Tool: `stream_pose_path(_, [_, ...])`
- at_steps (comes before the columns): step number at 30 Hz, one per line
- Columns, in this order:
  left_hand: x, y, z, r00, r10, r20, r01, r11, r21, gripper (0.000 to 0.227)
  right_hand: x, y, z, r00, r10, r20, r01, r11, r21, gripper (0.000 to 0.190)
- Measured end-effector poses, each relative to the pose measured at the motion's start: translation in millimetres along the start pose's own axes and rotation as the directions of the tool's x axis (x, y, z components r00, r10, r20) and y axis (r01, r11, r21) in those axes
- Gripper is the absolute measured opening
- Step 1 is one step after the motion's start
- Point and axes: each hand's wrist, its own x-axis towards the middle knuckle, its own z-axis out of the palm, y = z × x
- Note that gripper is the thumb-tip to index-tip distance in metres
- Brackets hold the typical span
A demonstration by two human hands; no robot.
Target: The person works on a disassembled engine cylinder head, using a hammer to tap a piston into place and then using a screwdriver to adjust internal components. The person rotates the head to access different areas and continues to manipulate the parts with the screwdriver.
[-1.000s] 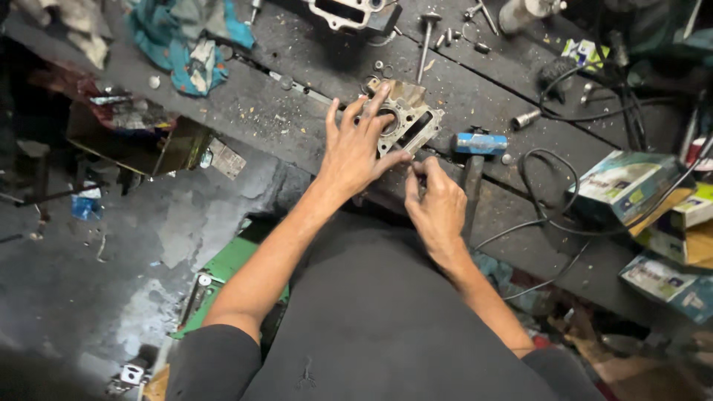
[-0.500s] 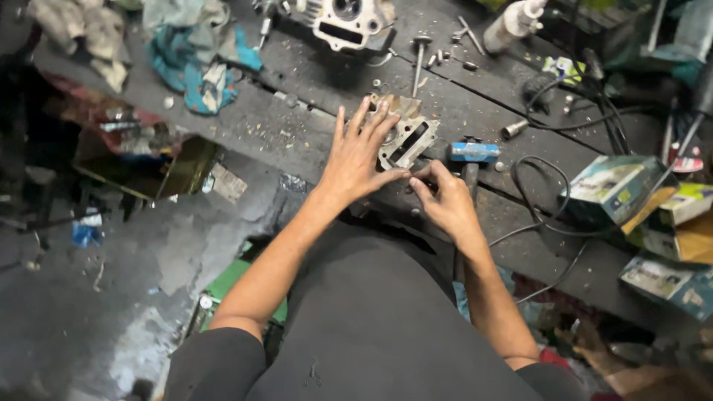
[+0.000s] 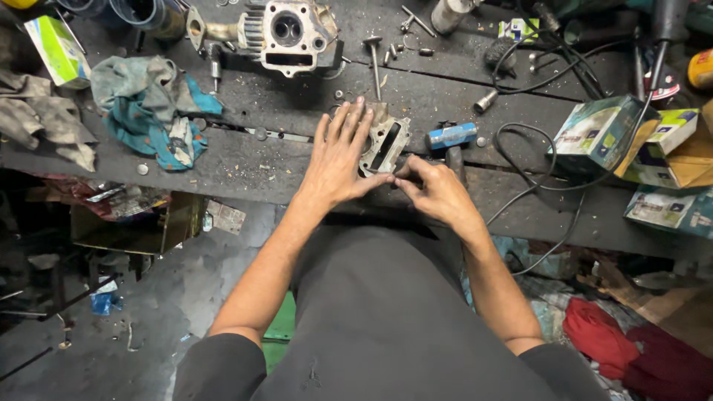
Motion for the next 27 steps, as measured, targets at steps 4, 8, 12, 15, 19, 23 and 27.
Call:
stream_pose_path(4, [-0.6,-2.7,0.4,0.998,0.026,-0.053,-0.024,0.999,0.038,0.118,4.4,-4.1,-0.2,0.999,-0.032,-0.015,0.032,0.999,0.029,0.015])
stream_pose_path(8, [1.7,-2.3,3.3,0.996,0.039,-0.079,-0.025,0.986,0.163,0.113,5.3,-12.9,-0.5,0.997,0.051,-0.054,-0.051,0.999,-0.005,0.015])
stream_pose_path(12, [-1.6,0.8,9.4,0.995,-0.006,-0.098,0.022,0.986,0.164,0.105,4.6,-18.2,5.2,0.979,0.183,-0.090,-0.192,0.977,-0.096,0.015])
stream_pose_path(15, [2.7,1.3,7.2,0.994,-0.043,-0.097,0.055,0.991,0.125,0.101,4.2,-18.8,12.4,0.969,0.135,-0.208,-0.148,0.988,-0.050,0.014])
stream_pose_path(19, [2.9,-2.8,-5.6,0.998,-0.028,-0.056,0.023,0.996,-0.082,0.102,1.1,-11.4,18.0,0.980,0.174,-0.092,-0.163,0.980,0.116,0.014])
stream_pose_path(23, [0.0,0.7,-13.4,0.999,-0.047,0.010,0.048,0.997,-0.054,0.107,4.6,-3.4,16.1,0.990,0.136,-0.037,-0.127,0.976,0.175,0.014])
stream_pose_path(27, [-4.7,16.2,-8.2,0.993,-0.116,0.036,0.116,0.993,0.007,0.106,2.4,-2.0,10.8,0.961,0.277,0.004,-0.277,0.958,0.080,0.017])
